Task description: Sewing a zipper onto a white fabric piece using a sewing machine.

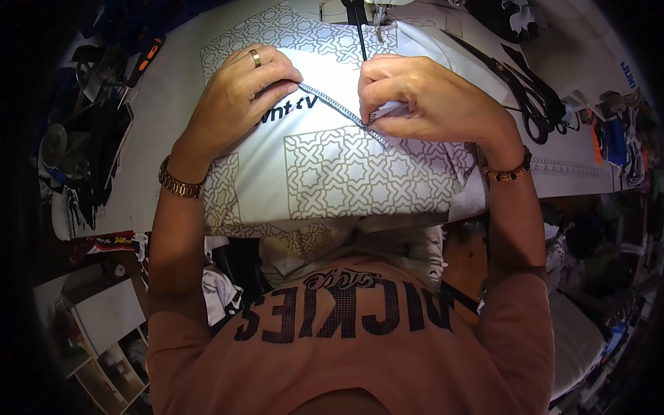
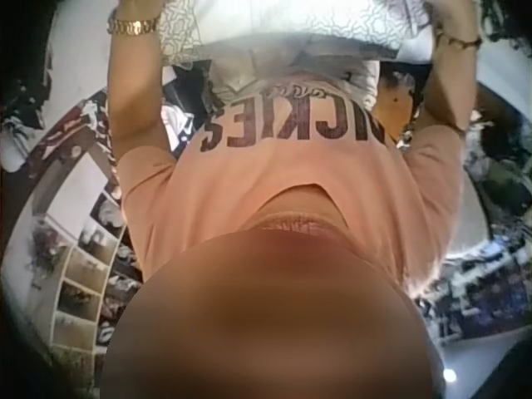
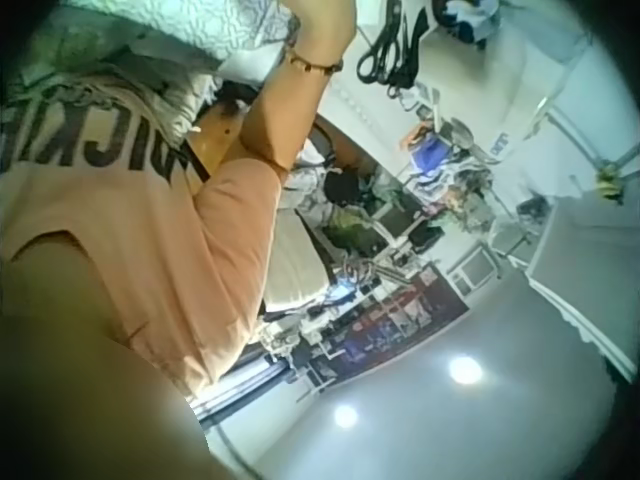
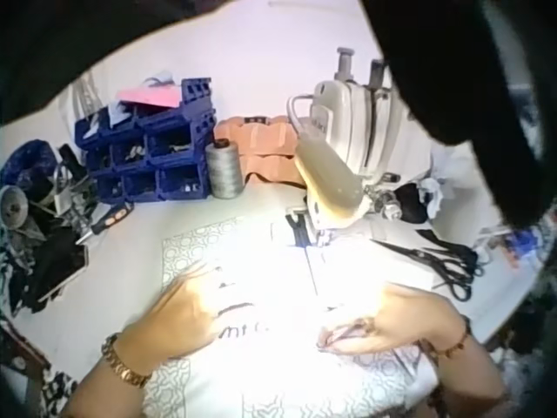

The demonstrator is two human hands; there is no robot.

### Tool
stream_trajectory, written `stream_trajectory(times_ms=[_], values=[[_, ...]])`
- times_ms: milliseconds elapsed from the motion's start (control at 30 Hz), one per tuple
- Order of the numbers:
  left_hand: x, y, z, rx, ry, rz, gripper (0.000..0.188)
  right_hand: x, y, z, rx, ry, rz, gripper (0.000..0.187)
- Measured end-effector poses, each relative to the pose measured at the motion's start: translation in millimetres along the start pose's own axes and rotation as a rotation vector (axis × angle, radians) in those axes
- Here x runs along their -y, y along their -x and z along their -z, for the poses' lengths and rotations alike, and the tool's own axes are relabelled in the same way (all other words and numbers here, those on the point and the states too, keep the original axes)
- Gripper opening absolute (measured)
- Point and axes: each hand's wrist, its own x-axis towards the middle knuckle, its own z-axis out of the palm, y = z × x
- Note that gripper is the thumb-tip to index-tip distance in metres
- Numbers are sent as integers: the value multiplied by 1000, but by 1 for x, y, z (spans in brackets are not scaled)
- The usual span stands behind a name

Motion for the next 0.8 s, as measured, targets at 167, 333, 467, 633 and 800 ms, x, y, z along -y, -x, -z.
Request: stream_trajectory(times_ms=[167,333,467,633,800], values=[[0,1,-2,9,-3,39,8,5,2,0,15,44,29,17],[-3,-1,-1,-20,29,30,11,5,6,-4,-19,109,49,20],[-8,0,-1,27,-15,66,16,-4,8,0,-67,-32,-69,12],[-8,-2,-6,-21,-67,64,14,-15,9,3,-372,-516,-144,3],[-6,-2,-3,-72,100,157,9,-16,12,3,-458,-481,-92,15]])
